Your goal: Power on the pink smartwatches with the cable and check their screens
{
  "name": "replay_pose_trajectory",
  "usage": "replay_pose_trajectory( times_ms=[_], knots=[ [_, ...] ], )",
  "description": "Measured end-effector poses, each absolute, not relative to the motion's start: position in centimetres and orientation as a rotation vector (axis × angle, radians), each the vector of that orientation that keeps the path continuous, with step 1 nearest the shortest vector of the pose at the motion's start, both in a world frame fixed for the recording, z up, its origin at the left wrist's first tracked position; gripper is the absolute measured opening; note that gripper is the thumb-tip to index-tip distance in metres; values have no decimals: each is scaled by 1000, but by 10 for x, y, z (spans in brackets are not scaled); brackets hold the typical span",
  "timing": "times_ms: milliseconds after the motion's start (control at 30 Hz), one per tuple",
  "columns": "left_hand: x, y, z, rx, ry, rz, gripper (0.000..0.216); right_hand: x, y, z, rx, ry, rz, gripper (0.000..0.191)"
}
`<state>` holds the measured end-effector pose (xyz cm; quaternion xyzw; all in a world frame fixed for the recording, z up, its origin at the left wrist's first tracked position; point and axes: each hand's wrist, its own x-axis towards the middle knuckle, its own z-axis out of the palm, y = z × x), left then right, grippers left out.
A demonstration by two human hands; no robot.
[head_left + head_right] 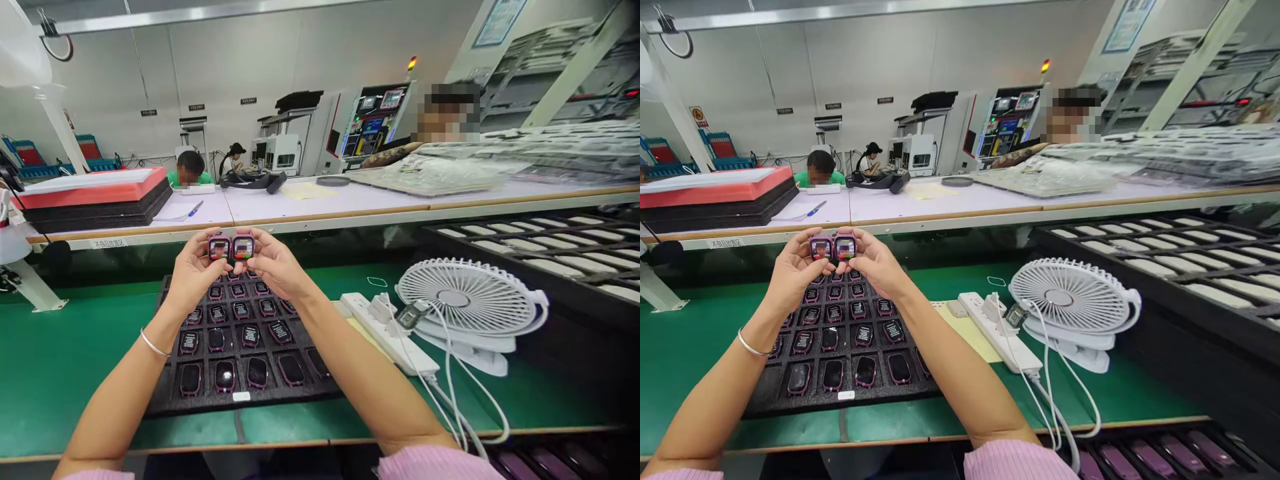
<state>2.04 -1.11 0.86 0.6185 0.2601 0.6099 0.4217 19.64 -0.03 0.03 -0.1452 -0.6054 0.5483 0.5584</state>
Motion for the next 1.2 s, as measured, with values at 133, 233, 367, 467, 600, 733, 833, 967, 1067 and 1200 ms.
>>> replay_pose_trajectory(
  times_ms=[133,233,367,467,600,733,833,967,1067,1200],
  knots=[
    [15,-23,-14,1505,727,1497,53,192,-7,-26,-362,-1382,1357,52],
    [14,-25,-21,1489,757,1510,49,189,-7,-34,-381,-1365,1378,45],
    [14,-22,-24,1485,778,1535,43,188,-3,-39,-398,-1369,1372,39],
    [15,-21,-24,1496,793,1533,41,190,-2,-41,-400,-1374,1360,39],
    [15,-22,-26,1510,776,1507,44,191,-2,-42,-401,-1369,1361,42],
    [15,-21,-28,1503,763,1495,42,191,-1,-44,-405,-1371,1339,38],
    [14,-21,-29,1504,772,1490,38,190,0,-45,-432,-1379,1297,35],
    [13,-22,-29,1502,730,1473,36,190,0,-46,-431,-1391,1276,36],
    [12,-24,-29,1489,699,1462,36,192,-1,-46,-401,-1399,1278,38],
    [11,-24,-29,1471,681,1460,36,192,-3,-46,-389,-1408,1281,39]
  ],
)
